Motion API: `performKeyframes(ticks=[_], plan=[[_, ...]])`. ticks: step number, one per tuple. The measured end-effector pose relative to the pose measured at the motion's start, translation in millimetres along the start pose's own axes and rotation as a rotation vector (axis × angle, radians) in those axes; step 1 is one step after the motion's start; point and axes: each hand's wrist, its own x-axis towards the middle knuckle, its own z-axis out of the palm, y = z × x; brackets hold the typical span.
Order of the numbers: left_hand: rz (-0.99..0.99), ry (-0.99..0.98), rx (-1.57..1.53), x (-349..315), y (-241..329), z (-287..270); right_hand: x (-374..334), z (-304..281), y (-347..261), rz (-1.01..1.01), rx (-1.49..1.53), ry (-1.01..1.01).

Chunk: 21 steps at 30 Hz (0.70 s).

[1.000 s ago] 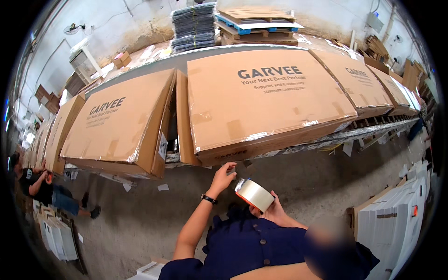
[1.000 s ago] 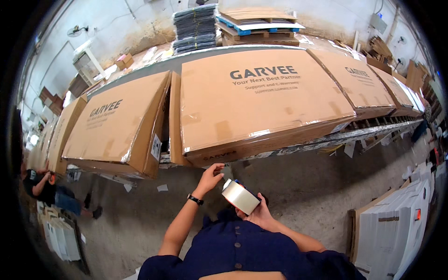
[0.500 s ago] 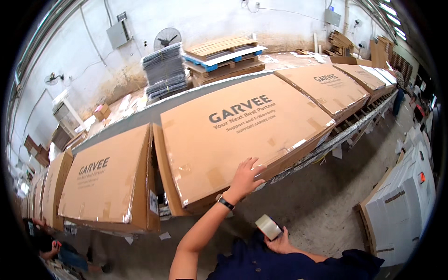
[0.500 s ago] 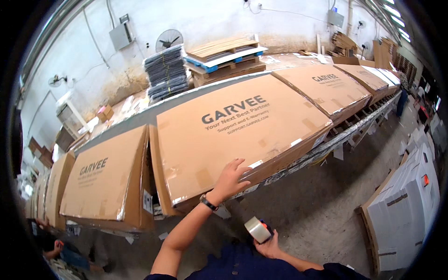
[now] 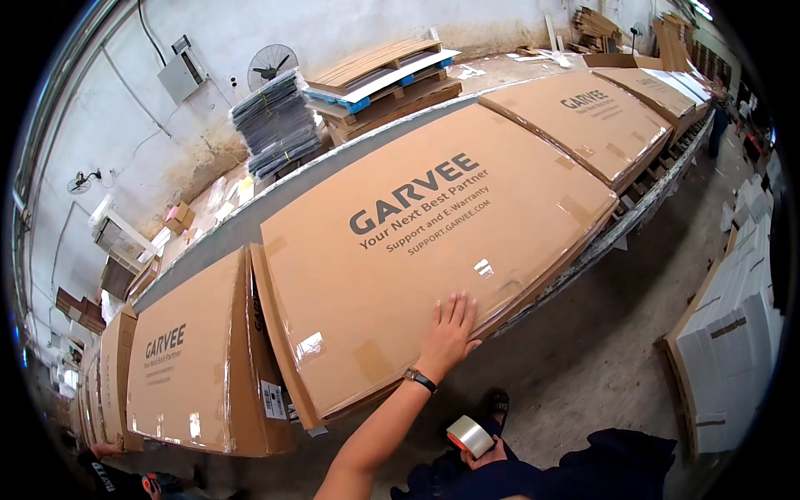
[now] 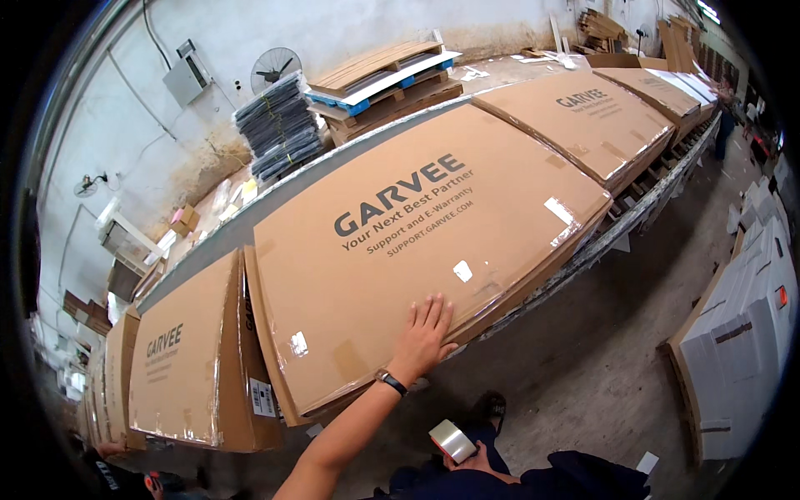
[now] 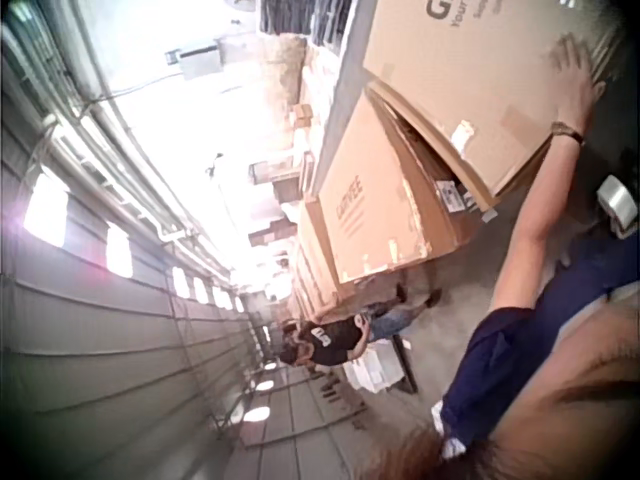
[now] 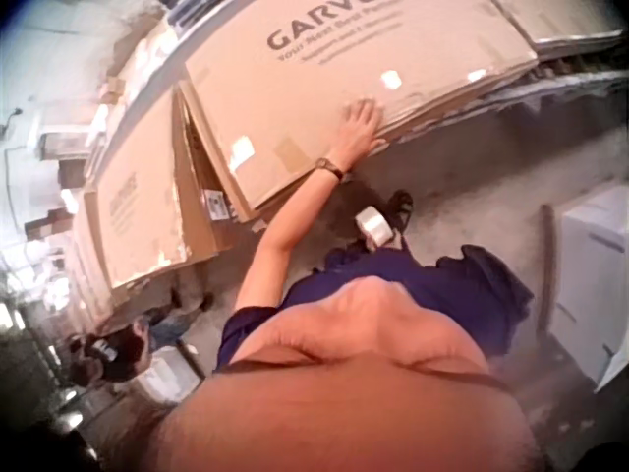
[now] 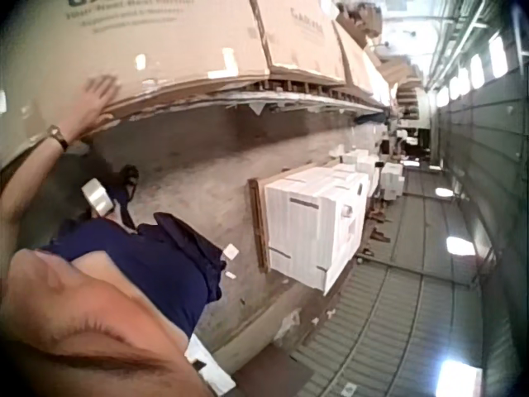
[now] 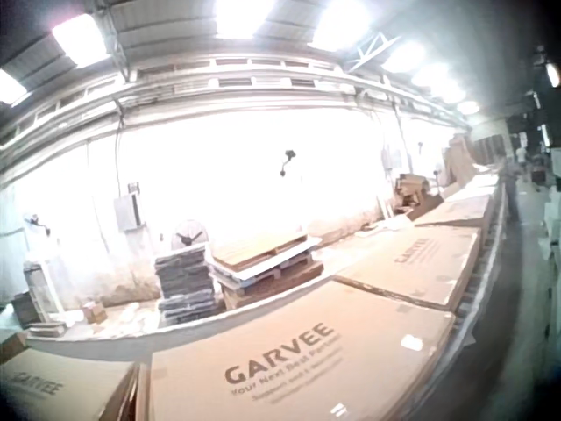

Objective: The person seals several large cardboard boxes on a conveyor line using a hand-held tape dispenser, pressing down the edges by hand after applying the tape.

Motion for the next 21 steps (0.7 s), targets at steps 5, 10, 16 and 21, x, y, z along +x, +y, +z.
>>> performKeyframes(ticks=[5, 10, 16, 21], plan=[[-0.028, -0.044, -0.047, 2, 4, 6, 7, 51, 9, -0.546, -0.269, -0.01], [-0.037, -0.009, -0.132, -1, 1, 3, -50, 156, 3, -1.201, -0.335, -0.161], [-0.044, -0.026, -0.136, 2, 5, 1, -76, 256, -13, -2.015, -0.631, -0.221], [-0.036, -0.023, -0.069, 3, 0, 7, 45, 307, 53, -1.978, -0.621, -0.206]])
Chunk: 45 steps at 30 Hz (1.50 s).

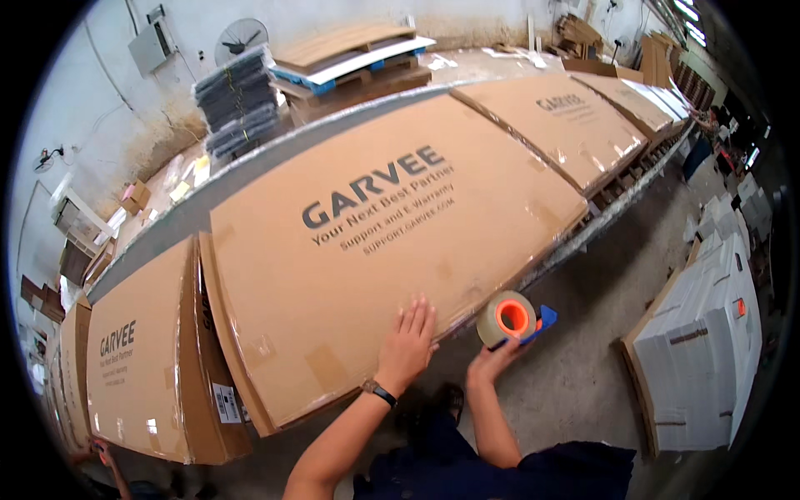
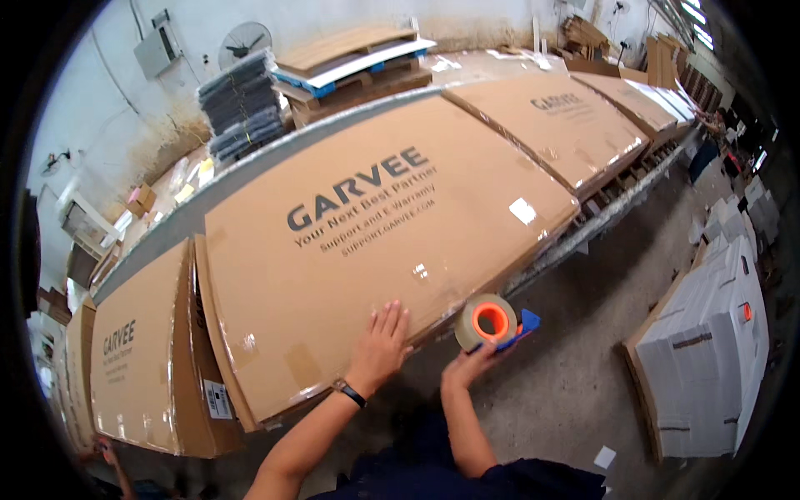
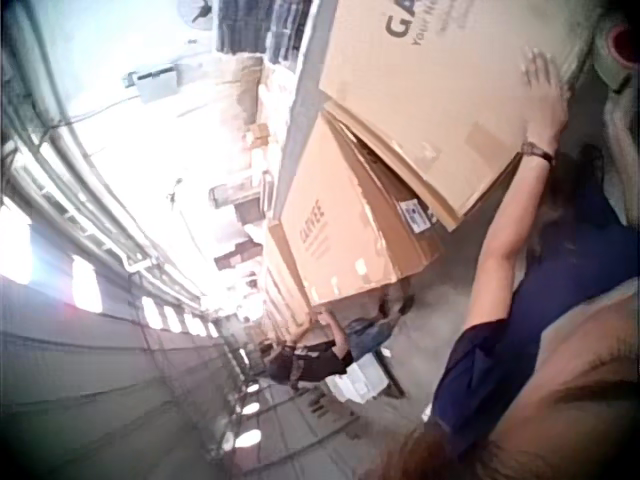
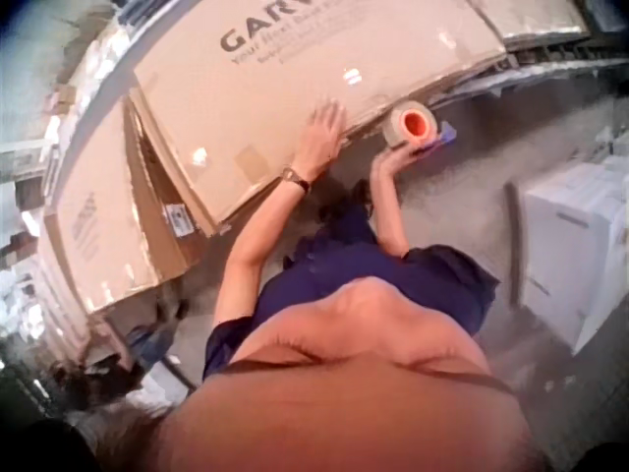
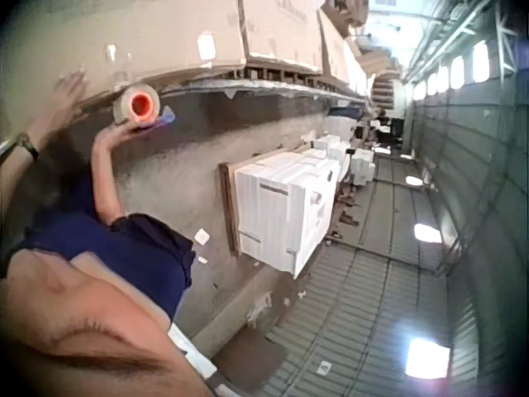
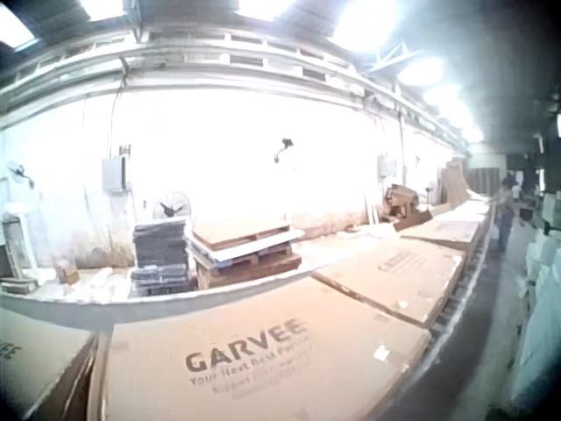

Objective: The person seals several large cardboard boxes on a conveyor line using a hand-held tape dispenser, pressing down the edges by hand after applying the tape.

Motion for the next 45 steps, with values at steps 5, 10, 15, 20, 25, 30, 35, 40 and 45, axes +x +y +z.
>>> performKeyframes(ticks=[5, 10, 15, 20, 25, 30, 35, 40, 45], plan=[[0.018, 0.097, -0.031, 0, 5, 1, 67, -43, -22, 0.437, 0.23, -0.269], [-0.006, 0.084, -0.015, -5, 0, 8, 45, -60, -62, 0.63, 0.273, -0.257], [0.015, 0.126, -0.028, -3, 2, 5, 31, -70, -112, 0.673, 0.328, -0.313], [0.008, 0.132, -0.041, -3, 1, 5, 45, -40, -151, 0.627, 0.399, -0.524], [-0.002, 0.169, -0.017, -9, 1, 10, 50, 5, -171, 0.486, 0.378, -0.707], [-0.009, 0.203, -0.041, -11, 2, 10, 38, 32, -163, 0.597, 0.283, -0.813], [-0.007, 0.216, -0.044, -6, 0, 12, 24, -9, -120, 1.101, 0.238, -0.764], [-0.021, 0.281, -0.271, -3, -11, 7, -12, -48, -110, 1.04, -0.053, -0.586], [0.055, 0.219, -0.463, -10, -16, -8, -13, -76, -99, 0.913, -0.215, -0.681]])
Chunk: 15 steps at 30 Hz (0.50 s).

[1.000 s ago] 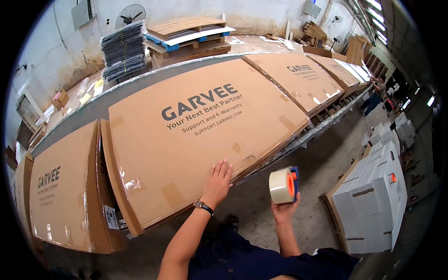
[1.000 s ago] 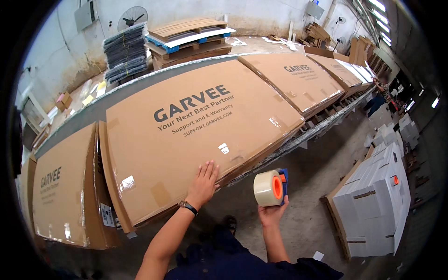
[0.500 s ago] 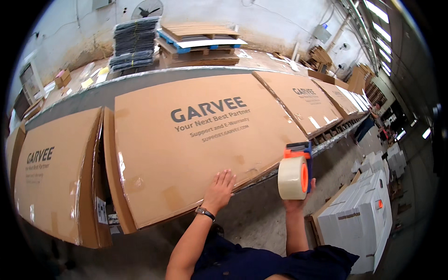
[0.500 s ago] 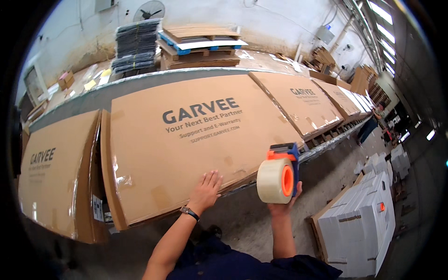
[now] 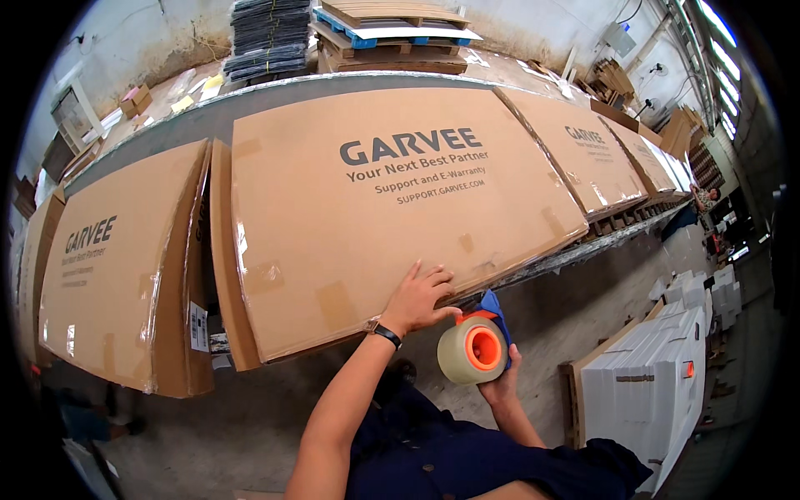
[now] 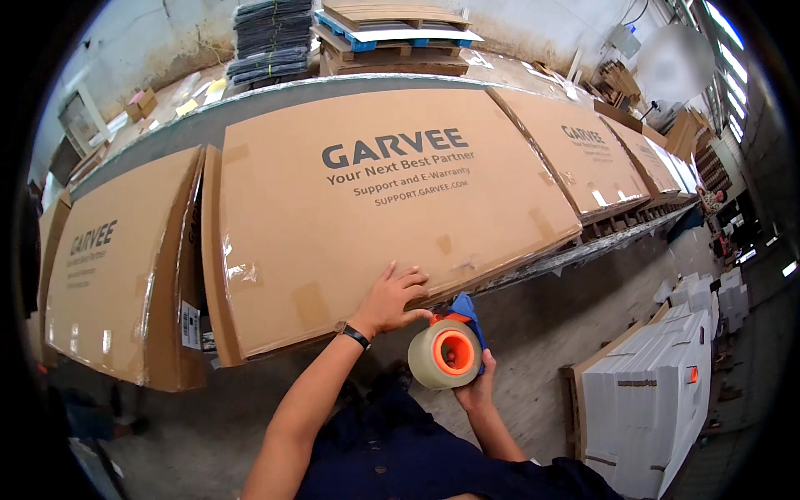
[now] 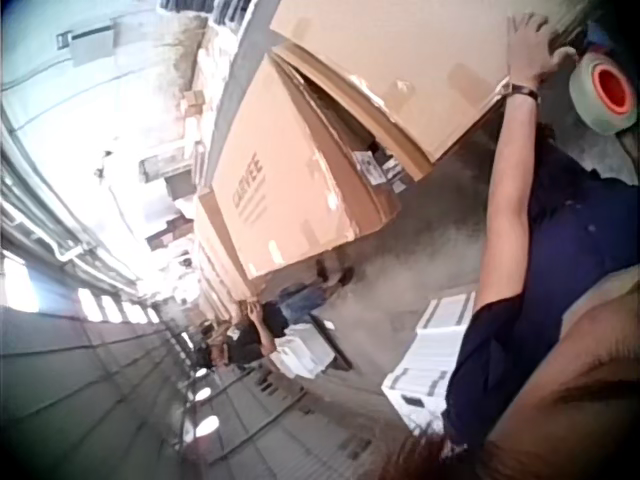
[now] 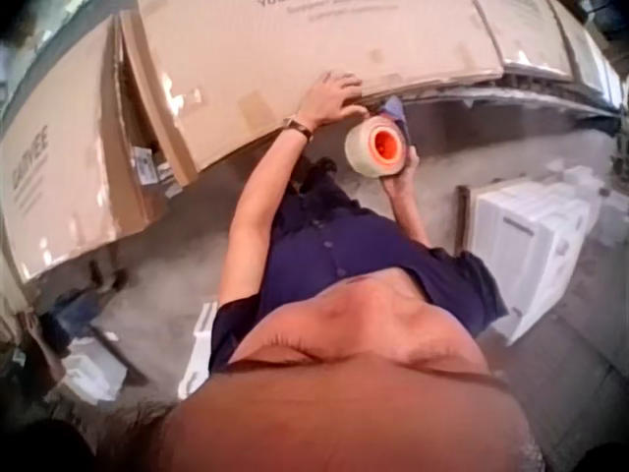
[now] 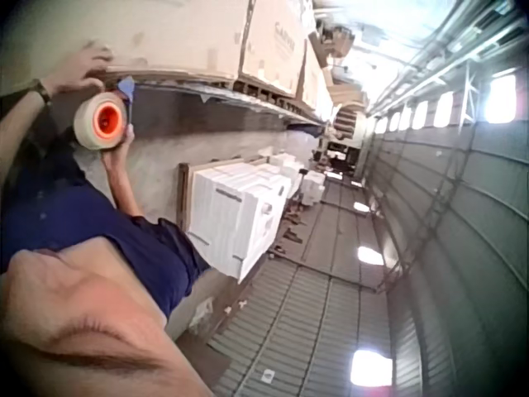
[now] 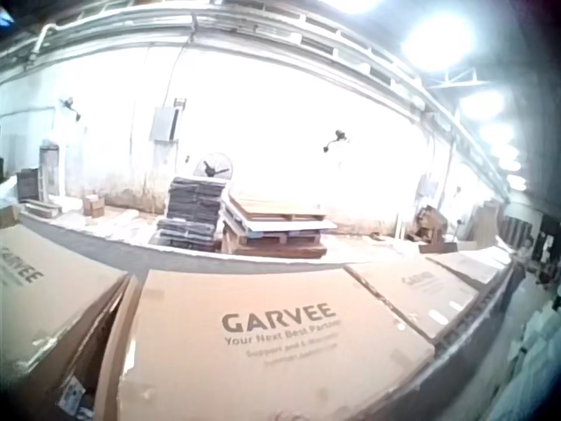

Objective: The person seals several large cardboard boxes on a conveyor line using a hand-held tape dispenser, pressing down the edges by hand after applying the tape.

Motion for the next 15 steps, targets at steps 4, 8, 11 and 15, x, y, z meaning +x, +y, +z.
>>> performKeyframes(ticks=[4, 8, 11, 15], plan=[[0.024, 0.014, -0.093, -3, 0, -5, 6, -4, 15, -0.041, -0.085, -0.018], [0.038, 0.007, -0.099, -3, 1, -3, 6, 4, 26, -0.033, -0.06, 0.045], [0.063, 0.011, -0.113, -3, -3, -1, 11, -3, 26, -0.003, -0.033, 0.022], [0.073, 0.026, -0.094, -1, -5, 6, 8, -7, 24, 0.045, -0.036, -0.019]])
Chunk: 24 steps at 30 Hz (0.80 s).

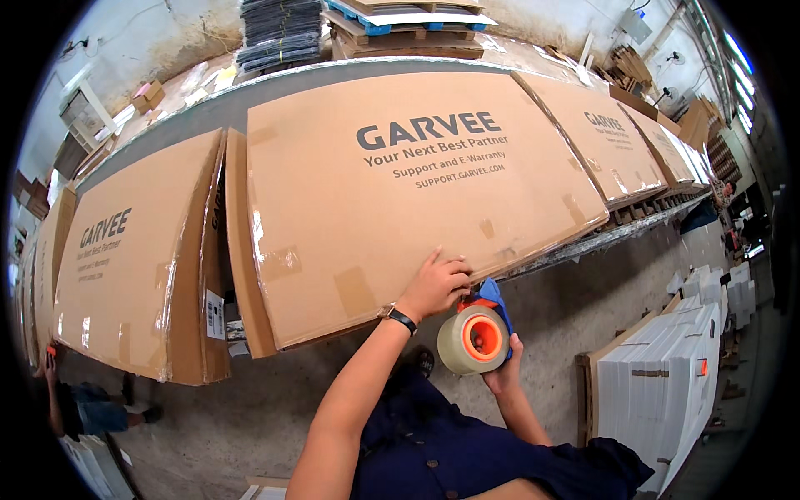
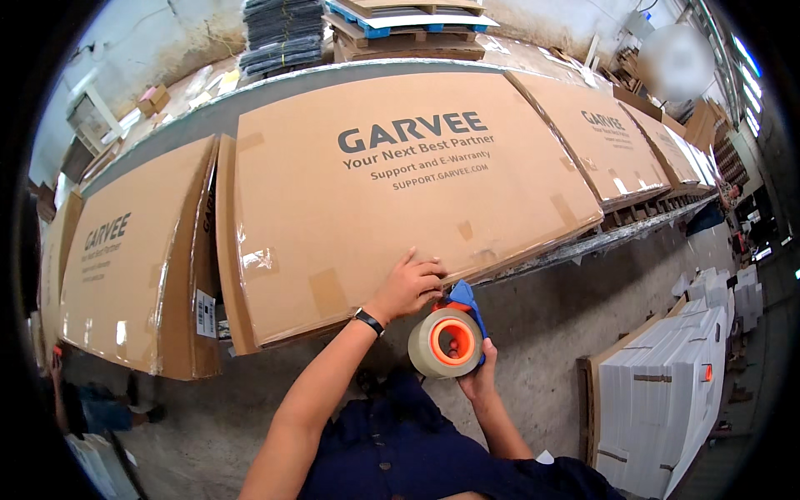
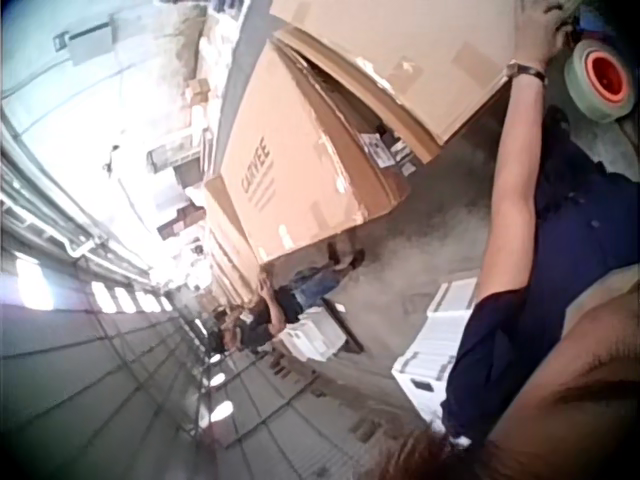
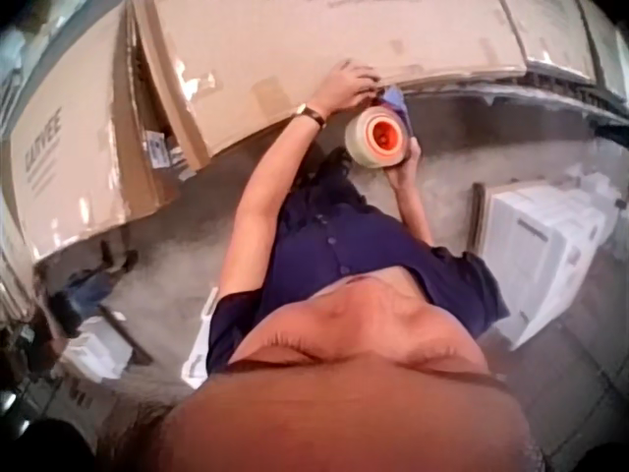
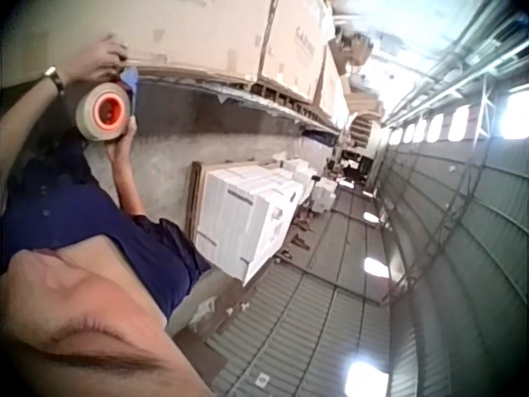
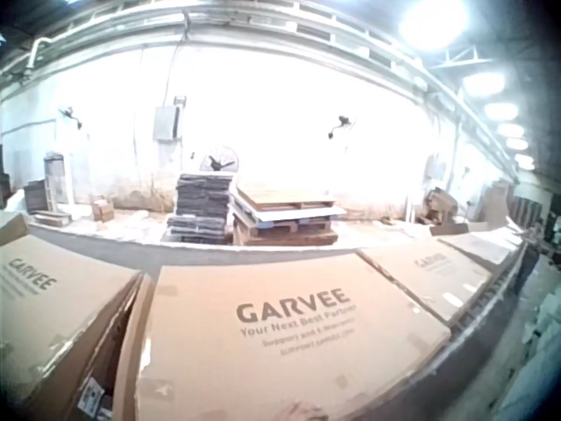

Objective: The person seals several large cardboard boxes on a conveyor line using a hand-held tape dispenser, pressing down the edges by hand after applying the tape.

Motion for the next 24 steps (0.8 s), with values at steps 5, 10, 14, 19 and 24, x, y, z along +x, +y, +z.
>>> performKeyframes(ticks=[5, 10, 14, 19, 24], plan=[[-0.132, 0.053, -0.13, -1, -9, 4, -24, 40, -16, 0.173, 0.185, 0.064], [-0.083, 0.073, -0.097, 2, 3, -6, -33, 3, 7, 0.462, 0.749, -0.074], [-0.003, 0.032, -0.034, 1, 4, -10, -30, 2, 12, 0.586, 1.008, -0.181], [0.004, -0.087, 0.014, 0, 3, -13, -18, 7, 7, 0.421, 0.68, -0.147], [-0.013, -0.097, 0.015, -1, 0, -8, -12, 17, 4, 0.383, 0.654, -0.025]])
